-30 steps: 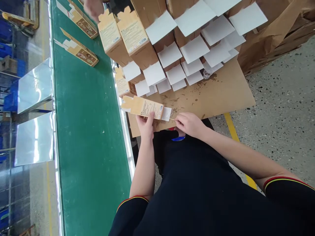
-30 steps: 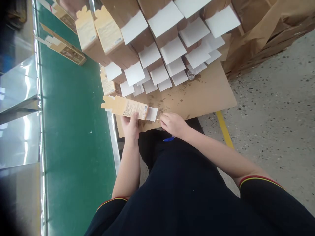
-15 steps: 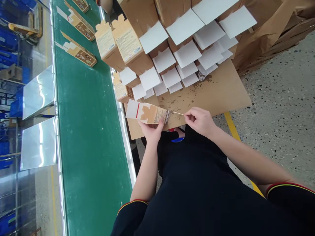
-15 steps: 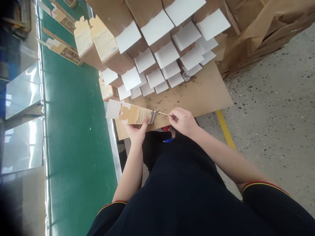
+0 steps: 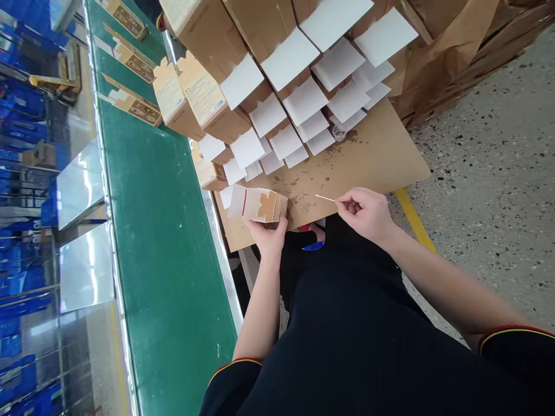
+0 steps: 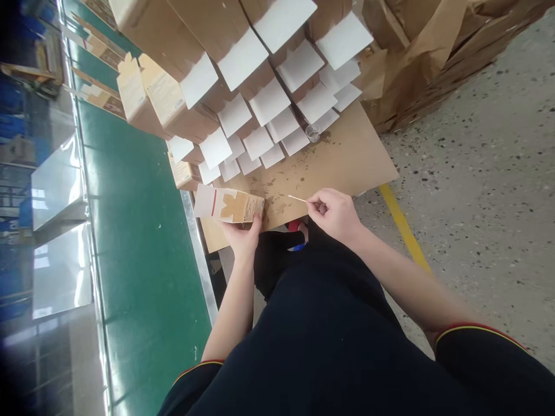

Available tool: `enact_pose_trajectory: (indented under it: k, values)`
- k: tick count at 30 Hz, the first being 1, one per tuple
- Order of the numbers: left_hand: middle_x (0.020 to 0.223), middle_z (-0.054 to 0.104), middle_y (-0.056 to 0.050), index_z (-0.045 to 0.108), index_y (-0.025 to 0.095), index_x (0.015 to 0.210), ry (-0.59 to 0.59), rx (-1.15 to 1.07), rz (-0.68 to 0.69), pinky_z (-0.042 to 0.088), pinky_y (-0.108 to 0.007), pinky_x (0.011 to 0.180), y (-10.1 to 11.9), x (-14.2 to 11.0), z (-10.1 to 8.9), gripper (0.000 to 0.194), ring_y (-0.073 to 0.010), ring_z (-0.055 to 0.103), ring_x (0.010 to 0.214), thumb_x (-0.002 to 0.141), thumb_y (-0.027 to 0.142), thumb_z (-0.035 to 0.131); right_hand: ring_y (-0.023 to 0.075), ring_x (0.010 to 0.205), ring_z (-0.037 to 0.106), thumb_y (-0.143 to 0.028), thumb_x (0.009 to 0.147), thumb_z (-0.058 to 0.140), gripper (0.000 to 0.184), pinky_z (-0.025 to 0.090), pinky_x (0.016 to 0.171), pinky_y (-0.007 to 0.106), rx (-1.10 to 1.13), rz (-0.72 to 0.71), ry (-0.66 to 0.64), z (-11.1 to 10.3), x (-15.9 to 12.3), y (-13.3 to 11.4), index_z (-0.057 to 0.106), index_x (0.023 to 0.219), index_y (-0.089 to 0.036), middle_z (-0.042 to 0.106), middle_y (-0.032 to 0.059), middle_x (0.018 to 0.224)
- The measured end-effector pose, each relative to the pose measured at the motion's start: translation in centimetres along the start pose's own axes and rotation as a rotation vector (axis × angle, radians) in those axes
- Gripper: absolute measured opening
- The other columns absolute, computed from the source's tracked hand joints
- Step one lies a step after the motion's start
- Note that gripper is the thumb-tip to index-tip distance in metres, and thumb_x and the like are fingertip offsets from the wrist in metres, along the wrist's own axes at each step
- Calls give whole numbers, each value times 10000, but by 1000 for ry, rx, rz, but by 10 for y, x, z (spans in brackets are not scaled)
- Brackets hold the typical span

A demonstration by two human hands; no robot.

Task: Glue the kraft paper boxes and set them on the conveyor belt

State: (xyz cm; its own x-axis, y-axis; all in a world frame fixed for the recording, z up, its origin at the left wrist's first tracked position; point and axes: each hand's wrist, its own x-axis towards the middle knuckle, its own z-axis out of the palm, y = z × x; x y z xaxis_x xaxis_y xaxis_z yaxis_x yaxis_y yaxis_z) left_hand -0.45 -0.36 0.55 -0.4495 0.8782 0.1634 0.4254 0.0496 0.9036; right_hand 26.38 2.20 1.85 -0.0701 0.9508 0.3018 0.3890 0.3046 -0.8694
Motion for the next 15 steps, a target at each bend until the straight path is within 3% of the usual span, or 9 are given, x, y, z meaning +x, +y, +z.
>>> enact_pose_trajectory:
  k: [4,8,12,15]
  values:
    - [1640,597,-268,364,211,1642,13,27,-9,494,-536,1339,-4,2,-4,1057,-393,594,1611,798,412,967,170,583,588,-222,992,729,171,540,609,334,-23,-7,-27,0,-2,-6,699,827,-256,656,5,696]
    - [1669,575,-263,327,221,1686,77,31,-55,519,-541,1322,-14,11,-22,1109,-381,590,1616,790,364,964,186,578,596,-278,1018,726,213,550,582,352,-62,-24,-17,-3,0,-7,702,807,-265,667,25,685]
    - [1710,535,-265,288,244,1720,180,-2,-90,572,-543,1278,-26,21,-55,1182,-370,637,1575,771,350,986,167,564,589,-282,1012,715,210,540,565,327,-91,-59,15,-8,3,-5,714,803,-263,663,9,663]
    - [1698,553,-262,293,248,1704,299,-18,-113,557,-561,1296,-33,25,-96,1180,-370,640,1572,756,304,994,161,564,596,-264,1010,716,187,532,546,314,-84,-59,38,-12,2,-2,737,824,-267,693,12,688]
